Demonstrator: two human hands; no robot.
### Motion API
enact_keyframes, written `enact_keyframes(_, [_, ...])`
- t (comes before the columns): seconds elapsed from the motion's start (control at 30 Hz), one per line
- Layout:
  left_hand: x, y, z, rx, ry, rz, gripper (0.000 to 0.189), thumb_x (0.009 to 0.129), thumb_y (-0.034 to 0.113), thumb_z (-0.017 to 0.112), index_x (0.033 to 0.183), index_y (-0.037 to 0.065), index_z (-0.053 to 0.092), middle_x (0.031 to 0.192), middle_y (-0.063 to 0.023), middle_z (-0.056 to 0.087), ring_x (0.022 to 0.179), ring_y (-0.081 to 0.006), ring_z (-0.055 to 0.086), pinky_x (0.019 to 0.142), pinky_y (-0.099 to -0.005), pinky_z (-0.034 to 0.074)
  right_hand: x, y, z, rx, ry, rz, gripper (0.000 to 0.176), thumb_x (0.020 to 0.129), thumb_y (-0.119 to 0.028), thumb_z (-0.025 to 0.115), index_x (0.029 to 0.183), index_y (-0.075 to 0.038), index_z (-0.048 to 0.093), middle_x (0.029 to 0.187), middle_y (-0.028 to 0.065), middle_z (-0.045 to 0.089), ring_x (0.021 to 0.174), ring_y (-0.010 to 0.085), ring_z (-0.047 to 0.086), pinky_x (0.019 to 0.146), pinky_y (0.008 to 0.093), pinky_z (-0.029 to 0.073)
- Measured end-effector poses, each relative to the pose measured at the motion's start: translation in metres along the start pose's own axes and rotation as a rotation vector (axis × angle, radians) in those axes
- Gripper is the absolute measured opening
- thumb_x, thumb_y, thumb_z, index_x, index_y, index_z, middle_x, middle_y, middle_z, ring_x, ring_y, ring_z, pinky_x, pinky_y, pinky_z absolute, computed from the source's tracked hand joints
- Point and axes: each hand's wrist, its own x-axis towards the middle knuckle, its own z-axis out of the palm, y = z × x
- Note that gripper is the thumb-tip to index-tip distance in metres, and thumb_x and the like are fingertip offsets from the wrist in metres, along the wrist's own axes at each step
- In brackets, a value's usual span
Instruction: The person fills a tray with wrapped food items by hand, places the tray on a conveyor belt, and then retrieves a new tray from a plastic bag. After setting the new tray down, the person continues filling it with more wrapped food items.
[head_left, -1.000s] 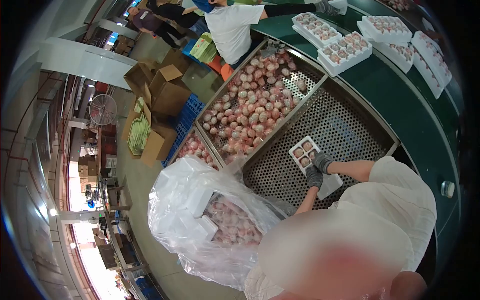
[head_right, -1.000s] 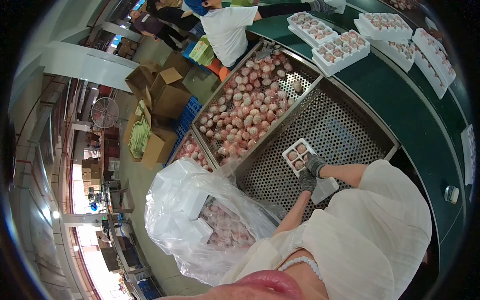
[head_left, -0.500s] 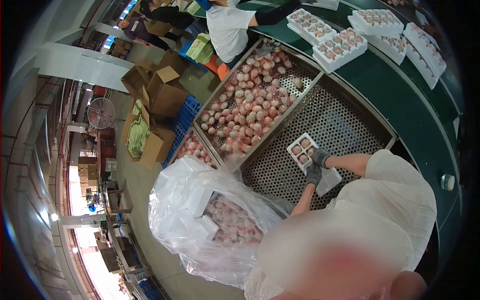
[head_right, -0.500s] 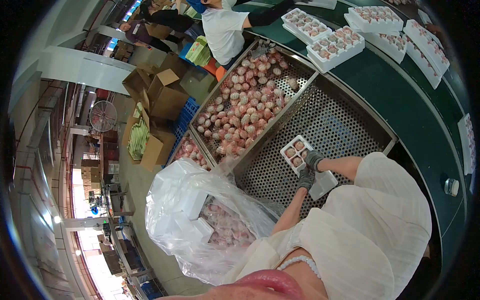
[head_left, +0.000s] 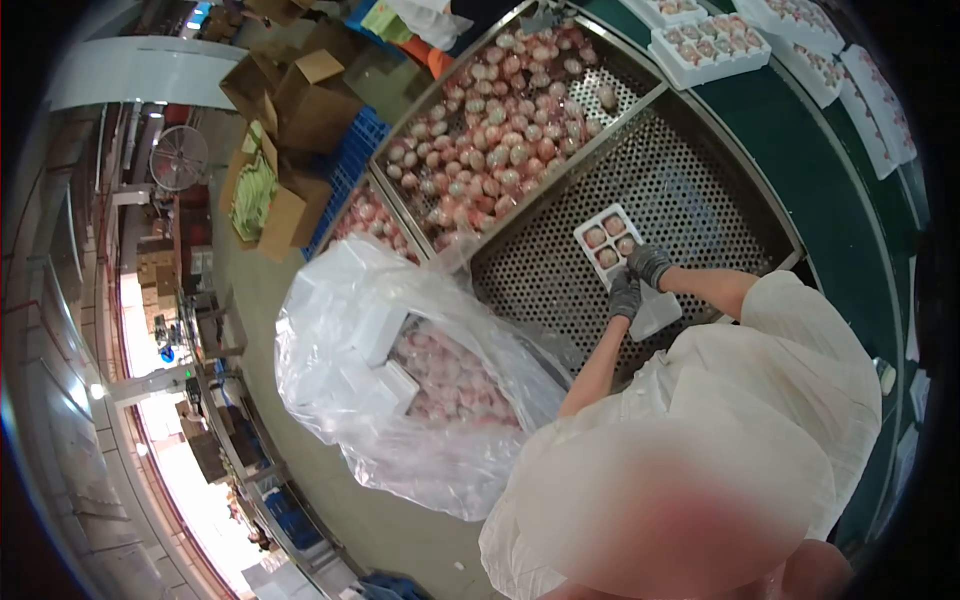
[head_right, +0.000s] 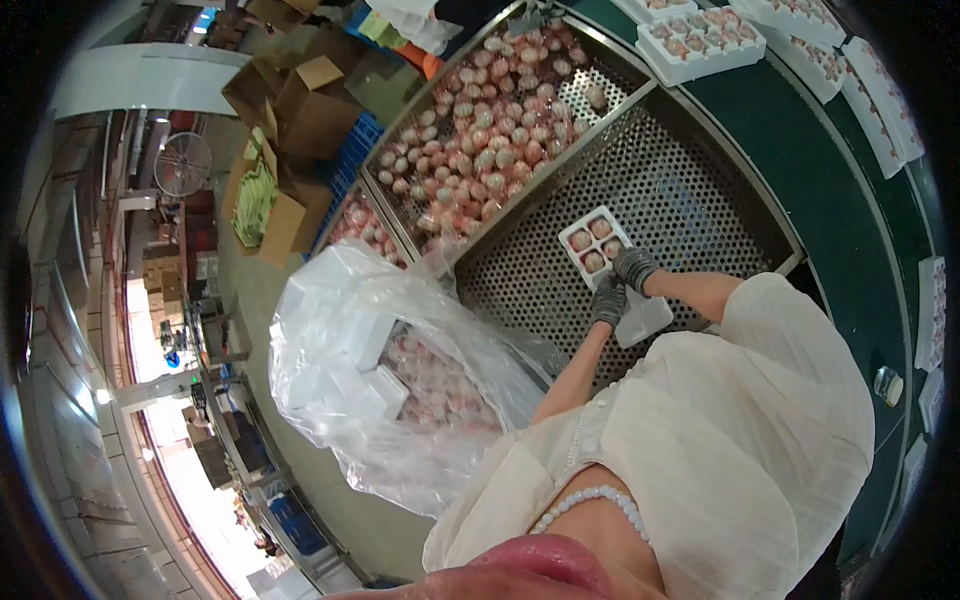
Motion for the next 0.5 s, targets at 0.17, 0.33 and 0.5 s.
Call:
enact_keyframes(0.17, [0.013,0.000,0.004,0.131,0.036,-0.133,0.017,0.075,0.014,0.046,0.084,0.001,0.052,0.078,-0.0181,0.055,0.072,-0.0289,0.053,0.064,-0.0393,0.041,-0.020,-0.003,-0.024,0.019,0.200,-0.077,0.009,0.068,-0.012,0.054,0.065,-0.006,0.060,0.061,0.0091,0.057,0.056,0.0221,0.056,0.050,0.0286,0.046])
enact_keyframes(0.33, [0.035,0.007,-0.010,0.237,-0.496,-0.334,0.036,0.076,0.031,0.044,0.096,0.002,0.047,0.092,-0.0173,0.051,0.083,-0.0285,0.051,0.069,-0.0382,0.041,0.005,0.015,-0.036,-0.225,-0.135,-0.114,0.010,0.068,-0.015,0.052,0.061,-0.008,0.057,0.060,0.0075,0.056,0.057,0.0201,0.055,0.051,0.0306,0.044])
enact_keyframes(0.5, [0.013,-0.002,0.026,0.576,0.475,0.075,0.046,0.072,0.038,0.048,0.099,0.001,0.042,0.089,-0.0153,0.049,0.073,-0.0270,0.052,0.058,-0.0369,0.044,0.044,0.078,-0.114,0.585,0.479,-0.011,0.022,0.074,-0.023,0.049,0.069,-0.001,0.051,0.068,0.0107,0.056,0.062,0.0245,0.054,0.056,0.0335,0.041])
